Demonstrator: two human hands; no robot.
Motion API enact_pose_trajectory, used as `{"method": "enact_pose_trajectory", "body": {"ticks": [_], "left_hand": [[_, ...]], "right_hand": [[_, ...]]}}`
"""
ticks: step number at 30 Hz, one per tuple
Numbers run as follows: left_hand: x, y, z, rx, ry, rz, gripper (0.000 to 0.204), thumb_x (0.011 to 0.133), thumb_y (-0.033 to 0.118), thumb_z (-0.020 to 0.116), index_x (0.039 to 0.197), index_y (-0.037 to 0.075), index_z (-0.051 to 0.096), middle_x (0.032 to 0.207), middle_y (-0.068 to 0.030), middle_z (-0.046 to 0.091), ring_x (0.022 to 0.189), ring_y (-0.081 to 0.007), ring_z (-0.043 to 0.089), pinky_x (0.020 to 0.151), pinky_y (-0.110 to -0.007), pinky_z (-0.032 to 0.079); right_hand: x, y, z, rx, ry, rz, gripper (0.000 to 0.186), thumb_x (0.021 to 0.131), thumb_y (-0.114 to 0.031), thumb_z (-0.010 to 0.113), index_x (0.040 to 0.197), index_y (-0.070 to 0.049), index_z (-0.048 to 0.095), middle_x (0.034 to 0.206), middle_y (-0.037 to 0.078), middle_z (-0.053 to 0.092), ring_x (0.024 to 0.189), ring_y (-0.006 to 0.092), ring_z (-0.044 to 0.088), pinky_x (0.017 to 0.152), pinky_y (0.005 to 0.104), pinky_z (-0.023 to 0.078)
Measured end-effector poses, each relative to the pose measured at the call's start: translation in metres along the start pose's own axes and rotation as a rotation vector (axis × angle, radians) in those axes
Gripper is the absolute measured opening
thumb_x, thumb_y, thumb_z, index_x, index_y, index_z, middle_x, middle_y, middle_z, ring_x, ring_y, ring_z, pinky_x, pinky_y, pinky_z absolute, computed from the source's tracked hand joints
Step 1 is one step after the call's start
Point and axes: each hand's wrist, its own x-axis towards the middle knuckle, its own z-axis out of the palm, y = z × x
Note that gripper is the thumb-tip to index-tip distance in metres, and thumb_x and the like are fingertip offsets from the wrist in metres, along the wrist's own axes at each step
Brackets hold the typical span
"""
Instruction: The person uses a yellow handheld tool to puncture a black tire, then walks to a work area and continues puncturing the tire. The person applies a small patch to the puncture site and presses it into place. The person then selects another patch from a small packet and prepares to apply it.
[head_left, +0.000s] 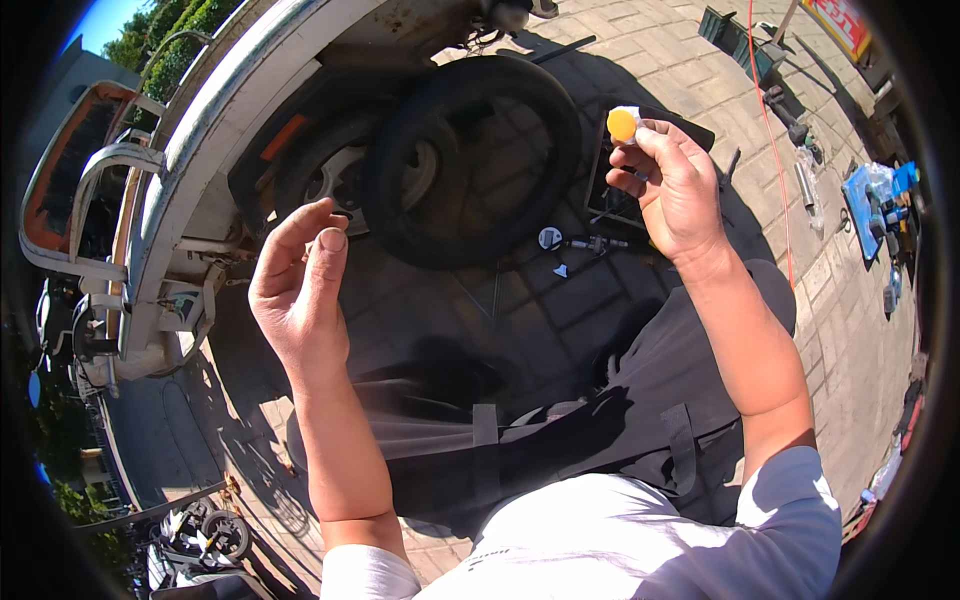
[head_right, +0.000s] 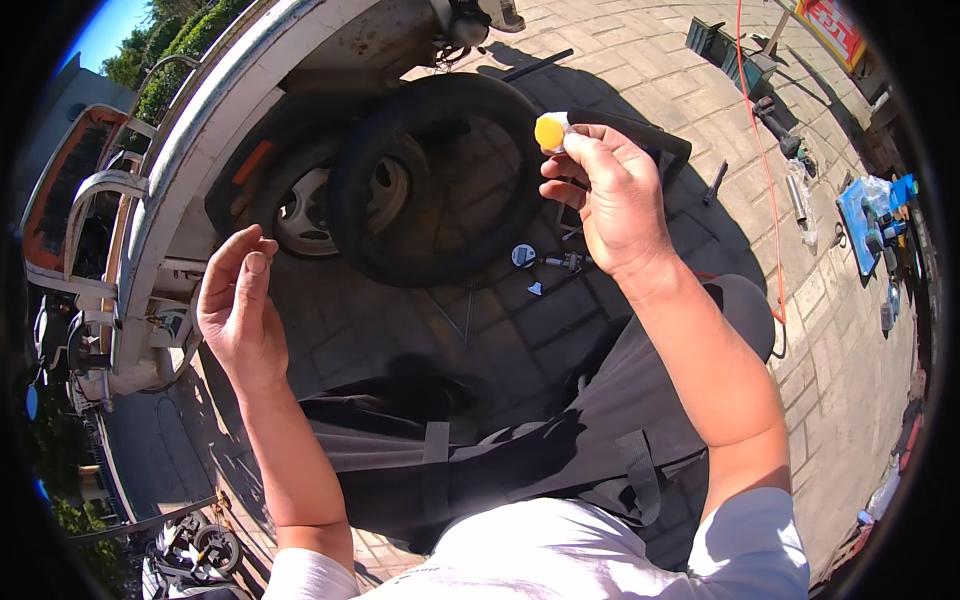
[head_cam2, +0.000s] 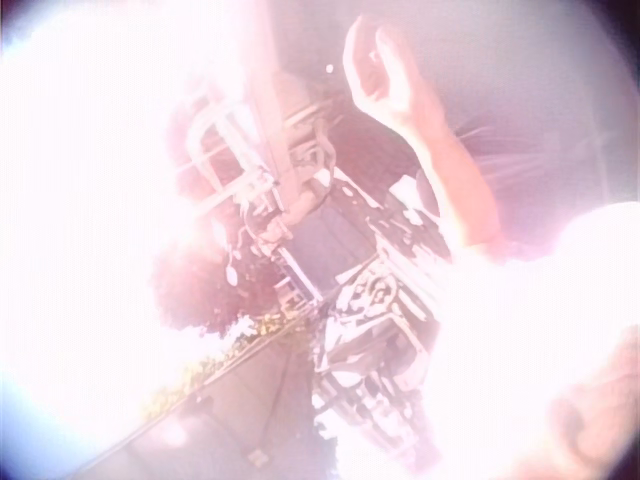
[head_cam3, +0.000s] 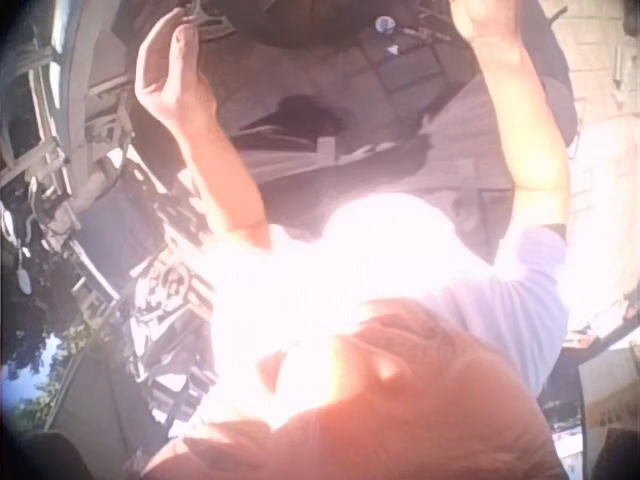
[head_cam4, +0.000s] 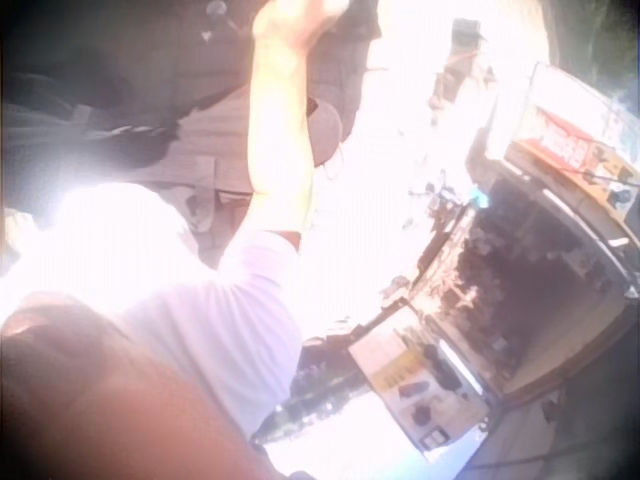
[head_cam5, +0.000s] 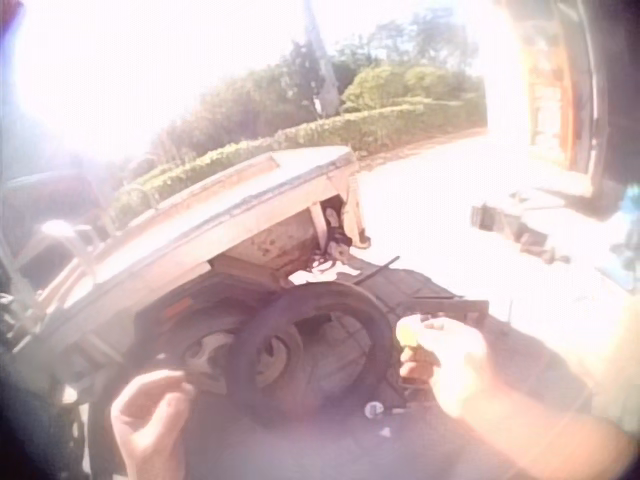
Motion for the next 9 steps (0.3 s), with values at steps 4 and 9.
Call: {"method": "enact_pose_trajectory", "body": {"ticks": [4,9], "left_hand": [[0.013,0.068,-0.017,-0.125,-0.291,0.199,0.063,0.096,0.034,0.072,0.143,-0.003,0.054,0.134,-0.0205,0.064,0.122,-0.0231,0.059,0.101,-0.04,0.04],[0.025,0.137,-0.011,-0.061,-0.646,0.316,0.091,0.094,0.059,0.066,0.155,-0.002,0.038,0.16,-0.0224,0.037,0.146,-0.0291,0.035,0.116,-0.046,0.028]], "right_hand": [[-0.038,-0.079,0.019,0.095,-0.161,-0.39,0.03,0.103,-0.021,0.056,0.123,0.0,0.065,0.106,0.01,0.069,0.096,0.0186,0.064,0.086,0.0379,0.054],[-0.084,-0.152,0.04,-0.577,-0.475,-0.792,0.056,0.101,-0.033,0.059,0.146,-0.002,0.051,0.139,0.016,0.056,0.137,0.0325,0.05,0.118,0.0466,0.037]]}}
